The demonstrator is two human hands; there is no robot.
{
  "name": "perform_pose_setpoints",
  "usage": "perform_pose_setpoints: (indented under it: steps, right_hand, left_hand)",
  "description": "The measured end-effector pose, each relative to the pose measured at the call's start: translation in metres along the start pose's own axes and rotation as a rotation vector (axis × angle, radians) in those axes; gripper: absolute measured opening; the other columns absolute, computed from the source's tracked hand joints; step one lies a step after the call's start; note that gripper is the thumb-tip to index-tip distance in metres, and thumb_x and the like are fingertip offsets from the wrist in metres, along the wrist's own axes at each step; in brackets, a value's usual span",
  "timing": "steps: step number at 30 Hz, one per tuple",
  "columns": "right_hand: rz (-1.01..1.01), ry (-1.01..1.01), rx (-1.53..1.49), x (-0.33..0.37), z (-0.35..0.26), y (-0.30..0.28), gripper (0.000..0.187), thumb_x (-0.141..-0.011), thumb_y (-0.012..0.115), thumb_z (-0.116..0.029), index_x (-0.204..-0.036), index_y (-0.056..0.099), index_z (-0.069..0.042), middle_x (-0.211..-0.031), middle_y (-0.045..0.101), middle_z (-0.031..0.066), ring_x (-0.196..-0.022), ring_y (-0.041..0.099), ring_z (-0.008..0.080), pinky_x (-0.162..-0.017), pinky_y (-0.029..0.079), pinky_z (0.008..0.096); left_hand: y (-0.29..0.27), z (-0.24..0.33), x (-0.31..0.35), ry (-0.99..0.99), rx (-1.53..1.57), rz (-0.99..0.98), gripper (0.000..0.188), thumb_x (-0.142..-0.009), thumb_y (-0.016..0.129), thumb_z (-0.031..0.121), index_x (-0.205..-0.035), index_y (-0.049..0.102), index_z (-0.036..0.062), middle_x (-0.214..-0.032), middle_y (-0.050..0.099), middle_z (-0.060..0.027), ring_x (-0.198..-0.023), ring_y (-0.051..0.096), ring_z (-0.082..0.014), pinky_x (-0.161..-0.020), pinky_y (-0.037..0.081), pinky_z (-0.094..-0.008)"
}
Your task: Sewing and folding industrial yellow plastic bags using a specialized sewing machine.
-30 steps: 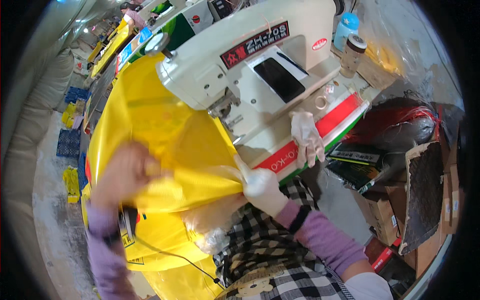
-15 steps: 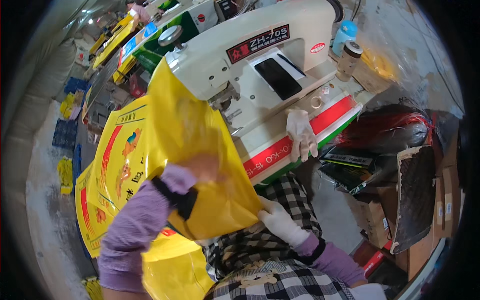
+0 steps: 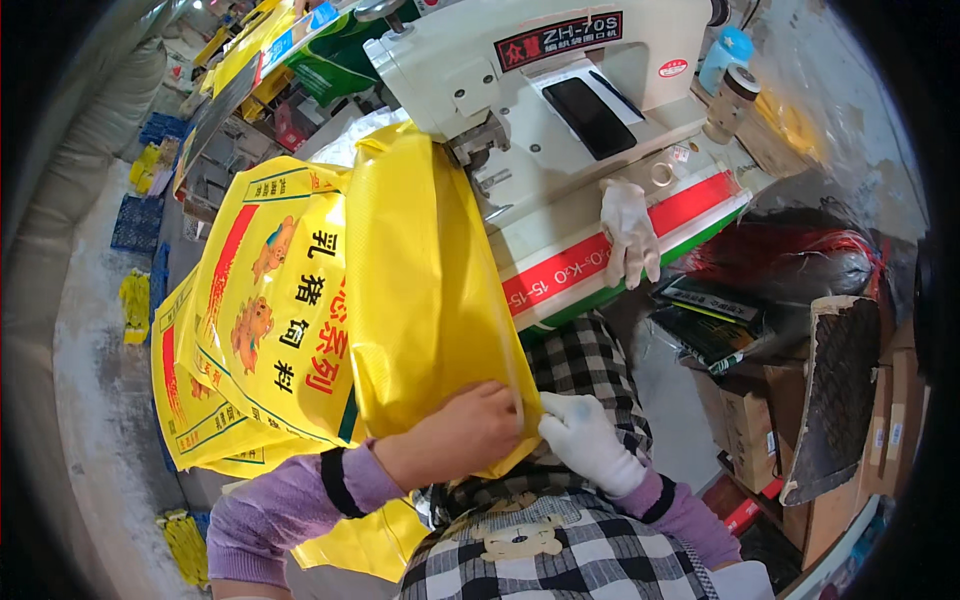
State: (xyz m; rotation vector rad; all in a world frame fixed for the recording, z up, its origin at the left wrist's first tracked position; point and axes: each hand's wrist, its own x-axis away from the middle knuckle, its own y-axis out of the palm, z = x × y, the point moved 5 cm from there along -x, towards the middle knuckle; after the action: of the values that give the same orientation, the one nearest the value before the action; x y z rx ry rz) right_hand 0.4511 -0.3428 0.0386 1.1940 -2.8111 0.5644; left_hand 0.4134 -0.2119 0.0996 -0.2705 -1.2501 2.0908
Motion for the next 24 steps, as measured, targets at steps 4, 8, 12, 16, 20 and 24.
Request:
perform_pose_setpoints:
  steps: [4, 8, 12, 16, 20, 24]
  right_hand:
    - [0.162, -0.133, 0.048, -0.003, 0.002, -0.015, 0.028, -0.084, 0.053, -0.019, -0.104, 0.065, -0.003, -0.072, 0.061, 0.0207, -0.067, 0.062, 0.0391, -0.061, 0.049, 0.0466]
    - [0.273, -0.104, 0.544, -0.084, -0.031, -0.019, 0.049, -0.085, 0.060, -0.024, -0.128, 0.052, -0.001, -0.070, 0.065, 0.0139, -0.061, 0.064, 0.0310, -0.055, 0.050, 0.0411]
    - [0.543, -0.206, 0.735, -0.153, 0.001, -0.009, 0.068, -0.082, 0.057, -0.015, -0.143, 0.033, 0.005, -0.061, 0.061, 0.0077, -0.051, 0.060, 0.0234, -0.046, 0.047, 0.0375]
    - [0.411, -0.428, 0.627, -0.100, 0.017, 0.042, 0.073, -0.078, 0.055, -0.010, -0.144, 0.030, 0.007, -0.055, 0.056, 0.0060, -0.046, 0.057, 0.0203, -0.042, 0.044, 0.0346]
    - [0.302, -0.209, 0.780, -0.093, -0.006, 0.017, 0.073, -0.079, 0.056, -0.012, -0.144, 0.030, 0.008, -0.051, 0.053, 0.0049, -0.042, 0.055, 0.0202, -0.040, 0.043, 0.0342]
    - [0.691, -0.565, 0.620, -0.173, 0.010, 0.002, 0.018, -0.078, 0.055, -0.014, -0.089, 0.066, -0.005, -0.062, 0.063, 0.0072, -0.057, 0.063, 0.0268, -0.049, 0.047, 0.0420]
  left_hand:
    - [0.014, 0.020, 0.004, -0.207, -0.107, -0.250, 0.035, -0.090, 0.058, 0.039, -0.080, 0.064, 0.0060, -0.066, 0.059, -0.0113, -0.067, 0.063, -0.0307, -0.063, 0.051, -0.0402]
    - [0.016, 0.031, -0.004, -0.251, -0.126, -0.303, 0.040, -0.089, 0.058, 0.045, -0.076, 0.064, 0.0067, -0.060, 0.061, -0.0090, -0.058, 0.063, -0.0303, -0.055, 0.050, -0.0386]
    - [0.014, 0.046, -0.031, 0.056, -0.200, -0.400, 0.039, -0.084, 0.062, 0.043, -0.075, 0.065, 0.0055, -0.062, 0.063, -0.0112, -0.063, 0.065, -0.0286, -0.056, 0.050, -0.0368]
    - [-0.031, 0.020, -0.011, 0.070, -0.370, -0.328, 0.023, -0.068, 0.070, 0.033, -0.064, 0.068, 0.0099, -0.067, 0.064, -0.0071, -0.070, 0.064, -0.0252, -0.063, 0.048, -0.0355]
    - [-0.177, -0.052, 0.007, 0.033, -0.613, -0.226, 0.009, -0.076, 0.065, 0.019, -0.078, 0.063, 0.0113, -0.062, 0.054, -0.0037, -0.067, 0.058, -0.0259, -0.062, 0.045, -0.0397]
    - [-0.197, -0.022, 0.024, -0.174, -0.105, -0.269, 0.009, -0.078, 0.064, 0.016, -0.086, 0.066, 0.0136, -0.065, 0.058, -0.0049, -0.065, 0.061, -0.0270, -0.058, 0.046, -0.0405]
